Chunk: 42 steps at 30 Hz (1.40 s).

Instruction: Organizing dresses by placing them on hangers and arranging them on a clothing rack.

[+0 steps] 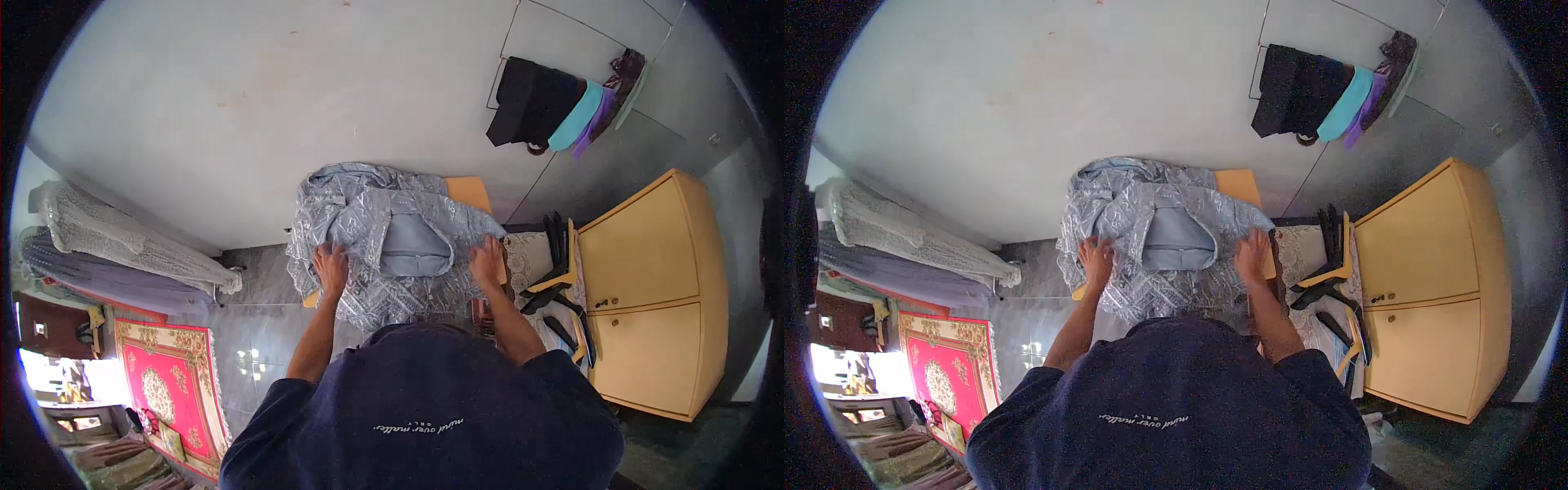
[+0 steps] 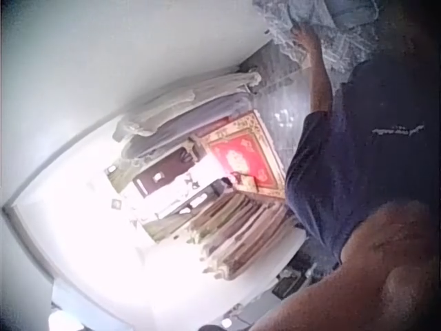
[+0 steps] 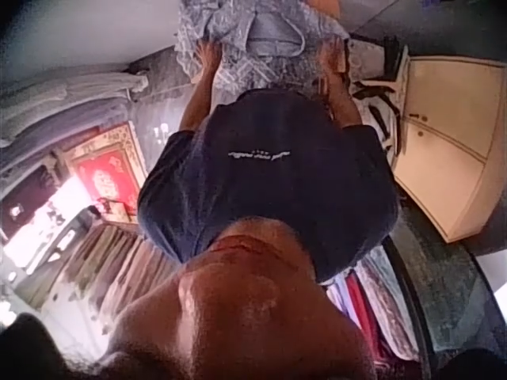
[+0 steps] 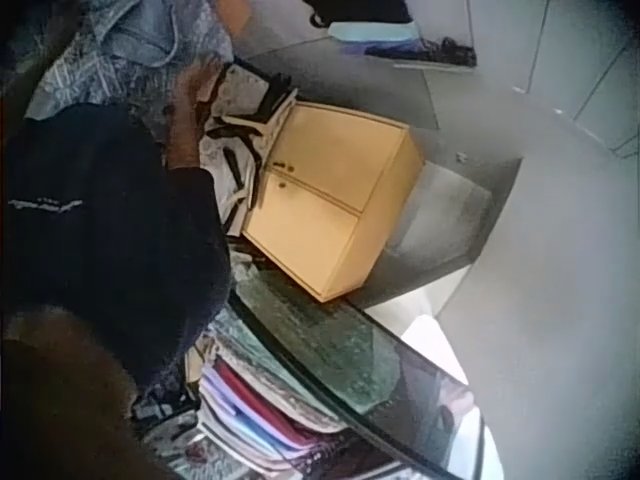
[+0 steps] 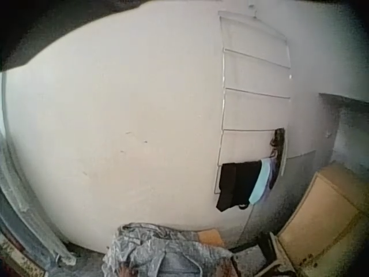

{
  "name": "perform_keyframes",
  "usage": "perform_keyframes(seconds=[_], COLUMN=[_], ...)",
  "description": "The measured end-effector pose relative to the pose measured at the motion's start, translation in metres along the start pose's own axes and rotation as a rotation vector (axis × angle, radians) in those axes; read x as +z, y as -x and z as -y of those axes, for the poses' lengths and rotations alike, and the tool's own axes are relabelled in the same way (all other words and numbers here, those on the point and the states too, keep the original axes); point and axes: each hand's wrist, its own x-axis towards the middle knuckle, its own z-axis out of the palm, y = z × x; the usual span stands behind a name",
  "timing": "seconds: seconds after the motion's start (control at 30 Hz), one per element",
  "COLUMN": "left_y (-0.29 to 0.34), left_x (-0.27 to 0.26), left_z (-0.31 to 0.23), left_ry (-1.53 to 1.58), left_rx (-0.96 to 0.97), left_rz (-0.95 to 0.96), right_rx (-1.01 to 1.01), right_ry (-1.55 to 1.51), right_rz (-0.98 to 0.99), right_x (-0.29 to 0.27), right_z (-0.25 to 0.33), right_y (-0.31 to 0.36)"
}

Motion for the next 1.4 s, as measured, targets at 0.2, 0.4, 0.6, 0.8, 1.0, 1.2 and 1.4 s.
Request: perform_keyframes(seconds=[0.2, 0.4, 0.6, 0.8, 1.0, 1.2, 1.4], left_y=[-0.091, -0.168, -0.21, -0.241, -0.243, -0.241, -0.205], left_x=[-0.034, -0.118, -0.187, -0.24, -0.266, -0.301, -0.43], left_z=[-0.001, -0.083, -0.156, -0.106, -0.06, -0.07, -0.119], left_ry=[0.063, 0.299, 0.441, 0.306, 0.334, 0.291, 0.085], left_rx=[0.009, 0.17, 0.292, 0.265, 0.268, 0.44, 0.555], left_rz=[-0.238, -0.483, -0.496, -0.586, -0.424, -0.726, -1.145], right_rx=[-0.164, -0.184, -0.04, -0.037, -0.191, -0.182, -0.278], right_ry=[-0.292, -0.192, -0.144, -0.639, -0.24, -0.07, -0.009], right_rz=[0.099, 0.271, -0.002, -0.111, -0.609, -0.796, -1.191], right_x=[-0.046, -0.014, -0.007, -0.098, -0.254, -0.336, -0.442], right_z=[-0.006, 0.068, 0.084, 0.039, 0.036, 0.064, 0.099], right_y=[-0.081, -0.022, -0.034, -0.109, -0.162, -0.175, -0.131])
